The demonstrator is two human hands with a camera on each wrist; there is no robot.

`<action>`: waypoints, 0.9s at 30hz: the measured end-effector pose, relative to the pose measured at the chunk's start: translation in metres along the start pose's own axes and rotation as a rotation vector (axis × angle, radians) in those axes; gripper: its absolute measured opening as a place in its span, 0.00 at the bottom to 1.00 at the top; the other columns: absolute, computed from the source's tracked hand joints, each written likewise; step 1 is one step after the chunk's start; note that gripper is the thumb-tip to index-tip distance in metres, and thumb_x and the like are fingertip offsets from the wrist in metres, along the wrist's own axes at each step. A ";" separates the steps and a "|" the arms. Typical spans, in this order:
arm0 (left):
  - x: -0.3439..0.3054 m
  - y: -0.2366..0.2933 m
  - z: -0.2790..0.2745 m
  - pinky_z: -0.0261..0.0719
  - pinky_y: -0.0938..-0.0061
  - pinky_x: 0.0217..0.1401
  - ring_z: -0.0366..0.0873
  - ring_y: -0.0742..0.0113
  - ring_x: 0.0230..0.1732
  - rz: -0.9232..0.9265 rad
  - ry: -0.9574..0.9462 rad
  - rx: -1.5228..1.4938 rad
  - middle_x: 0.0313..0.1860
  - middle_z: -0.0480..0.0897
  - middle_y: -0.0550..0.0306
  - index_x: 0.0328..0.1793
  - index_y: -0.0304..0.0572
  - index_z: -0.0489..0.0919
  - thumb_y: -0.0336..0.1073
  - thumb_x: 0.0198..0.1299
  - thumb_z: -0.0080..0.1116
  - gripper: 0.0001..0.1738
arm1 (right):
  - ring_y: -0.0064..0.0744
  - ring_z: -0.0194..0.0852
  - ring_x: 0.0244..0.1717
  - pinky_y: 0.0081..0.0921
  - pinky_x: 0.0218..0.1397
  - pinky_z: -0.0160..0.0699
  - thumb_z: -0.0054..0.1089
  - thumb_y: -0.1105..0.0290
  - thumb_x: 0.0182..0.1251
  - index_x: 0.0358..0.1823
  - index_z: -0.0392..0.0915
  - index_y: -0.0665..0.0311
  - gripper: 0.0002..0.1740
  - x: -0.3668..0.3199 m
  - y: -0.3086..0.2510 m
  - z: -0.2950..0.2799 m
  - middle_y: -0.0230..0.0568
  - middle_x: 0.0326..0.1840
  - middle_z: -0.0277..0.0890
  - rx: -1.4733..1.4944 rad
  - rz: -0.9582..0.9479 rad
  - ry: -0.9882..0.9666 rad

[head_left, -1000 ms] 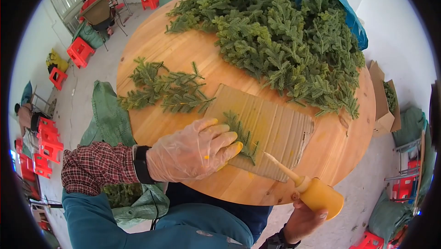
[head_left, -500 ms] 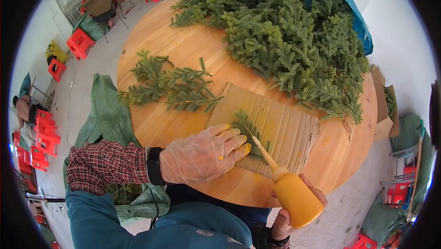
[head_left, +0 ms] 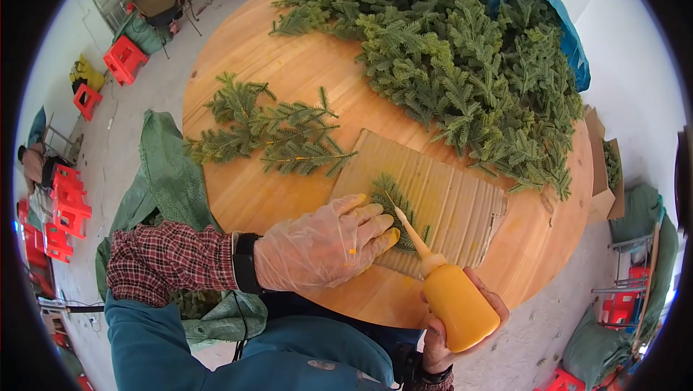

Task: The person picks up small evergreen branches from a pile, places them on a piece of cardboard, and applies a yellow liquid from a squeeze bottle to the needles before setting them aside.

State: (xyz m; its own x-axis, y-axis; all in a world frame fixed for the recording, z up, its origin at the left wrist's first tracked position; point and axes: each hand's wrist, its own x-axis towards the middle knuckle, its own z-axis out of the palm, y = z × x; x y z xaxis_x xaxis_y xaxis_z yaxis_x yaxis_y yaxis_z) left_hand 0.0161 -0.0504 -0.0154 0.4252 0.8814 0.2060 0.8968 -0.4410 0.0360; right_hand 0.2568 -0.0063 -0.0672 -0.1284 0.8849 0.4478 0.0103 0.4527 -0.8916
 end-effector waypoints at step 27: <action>-0.002 0.002 0.005 0.67 0.54 0.75 0.74 0.57 0.68 -0.041 -0.053 0.044 0.66 0.77 0.52 0.67 0.44 0.78 0.45 0.60 0.64 0.29 | 0.43 0.84 0.45 0.33 0.43 0.87 0.67 0.32 0.58 0.63 0.58 0.72 0.52 -0.013 -0.029 -0.054 0.55 0.57 0.72 -0.137 0.164 0.002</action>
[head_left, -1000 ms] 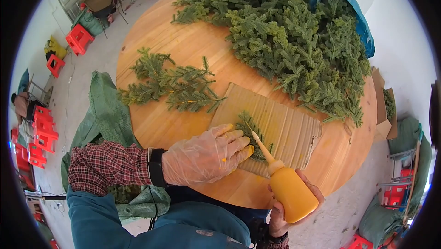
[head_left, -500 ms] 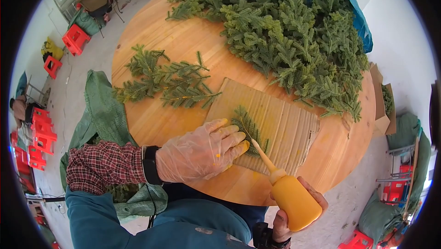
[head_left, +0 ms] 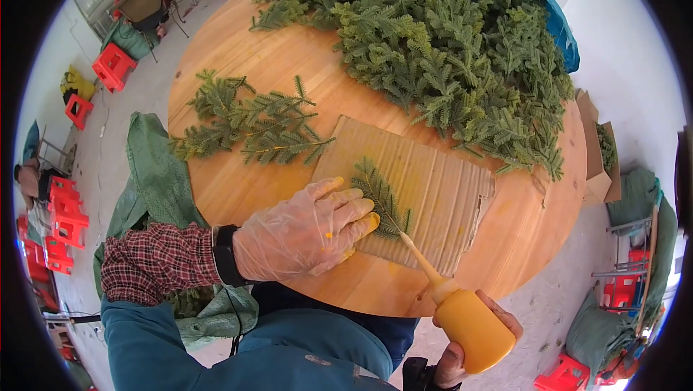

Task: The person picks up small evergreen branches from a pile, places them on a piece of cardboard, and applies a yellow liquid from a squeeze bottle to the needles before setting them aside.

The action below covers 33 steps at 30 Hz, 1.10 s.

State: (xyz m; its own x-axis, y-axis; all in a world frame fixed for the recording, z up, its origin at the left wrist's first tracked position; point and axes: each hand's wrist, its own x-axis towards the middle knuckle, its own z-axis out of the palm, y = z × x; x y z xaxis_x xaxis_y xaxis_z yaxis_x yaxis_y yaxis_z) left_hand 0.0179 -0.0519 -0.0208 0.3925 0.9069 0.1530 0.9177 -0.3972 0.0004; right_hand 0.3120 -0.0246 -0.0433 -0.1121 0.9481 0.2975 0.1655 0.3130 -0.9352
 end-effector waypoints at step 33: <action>0.011 -0.065 -0.058 0.70 0.52 0.70 0.78 0.55 0.53 -0.171 0.292 0.516 0.43 0.78 0.52 0.57 0.44 0.76 0.36 0.62 0.56 0.17 | 0.44 0.78 0.60 0.32 0.49 0.81 0.58 0.46 0.74 0.65 0.74 0.64 0.31 0.015 0.045 -0.004 0.48 0.64 0.77 0.846 0.229 0.058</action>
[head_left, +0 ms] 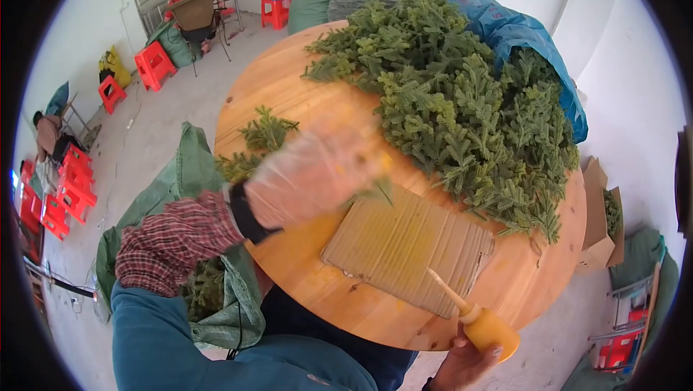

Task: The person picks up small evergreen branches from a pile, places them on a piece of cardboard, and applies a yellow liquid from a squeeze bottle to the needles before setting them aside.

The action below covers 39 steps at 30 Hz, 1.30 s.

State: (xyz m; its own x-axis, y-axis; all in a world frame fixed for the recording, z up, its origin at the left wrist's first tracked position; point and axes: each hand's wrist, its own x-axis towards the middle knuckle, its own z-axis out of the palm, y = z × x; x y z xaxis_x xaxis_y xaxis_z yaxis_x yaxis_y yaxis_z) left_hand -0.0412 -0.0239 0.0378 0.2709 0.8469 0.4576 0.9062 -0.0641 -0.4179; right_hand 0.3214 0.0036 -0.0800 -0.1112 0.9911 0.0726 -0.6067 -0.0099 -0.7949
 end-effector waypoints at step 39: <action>0.126 -0.103 0.040 0.83 0.63 0.42 0.86 0.55 0.35 -0.284 0.053 -0.459 0.34 0.87 0.49 0.47 0.39 0.84 0.44 0.61 0.67 0.17 | 0.46 0.75 0.65 0.34 0.52 0.84 0.59 0.51 0.75 0.69 0.72 0.62 0.29 0.009 0.015 -0.013 0.48 0.68 0.75 -0.016 -0.005 0.004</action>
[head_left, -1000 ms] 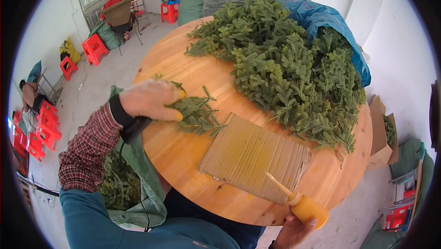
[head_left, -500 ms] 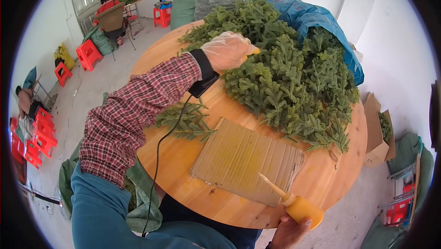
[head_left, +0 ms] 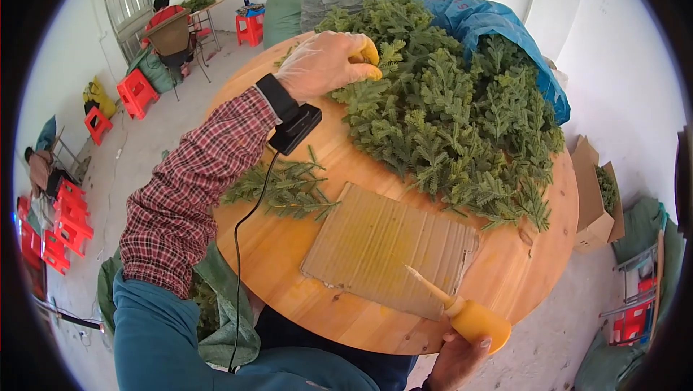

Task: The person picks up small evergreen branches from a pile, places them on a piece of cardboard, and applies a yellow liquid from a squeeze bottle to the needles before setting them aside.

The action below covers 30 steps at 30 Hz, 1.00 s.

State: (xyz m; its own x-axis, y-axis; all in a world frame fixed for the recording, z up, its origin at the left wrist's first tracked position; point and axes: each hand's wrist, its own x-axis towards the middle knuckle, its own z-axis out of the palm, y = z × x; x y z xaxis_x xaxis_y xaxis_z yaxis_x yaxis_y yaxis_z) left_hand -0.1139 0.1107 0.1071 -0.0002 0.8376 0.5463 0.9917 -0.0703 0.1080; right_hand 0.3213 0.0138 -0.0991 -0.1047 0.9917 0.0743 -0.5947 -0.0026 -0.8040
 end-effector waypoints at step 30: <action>-0.181 0.112 0.035 0.71 0.57 0.69 0.74 0.51 0.68 0.396 -0.356 0.062 0.64 0.78 0.47 0.69 0.40 0.74 0.36 0.66 0.56 0.25 | 0.41 0.84 0.35 0.26 0.35 0.83 0.64 0.33 0.61 0.65 0.58 0.71 0.51 -0.012 -0.018 0.066 0.59 0.55 0.76 -0.574 -0.345 0.061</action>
State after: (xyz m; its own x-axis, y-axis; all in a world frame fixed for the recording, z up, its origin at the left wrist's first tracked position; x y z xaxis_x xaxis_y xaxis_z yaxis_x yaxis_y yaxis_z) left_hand 0.0016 -0.0297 -0.0088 0.4085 0.8862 0.2185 0.9128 -0.3949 -0.1047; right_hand 0.2809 -0.0068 -0.0468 0.0709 0.9291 0.3629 -0.0661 0.3674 -0.9277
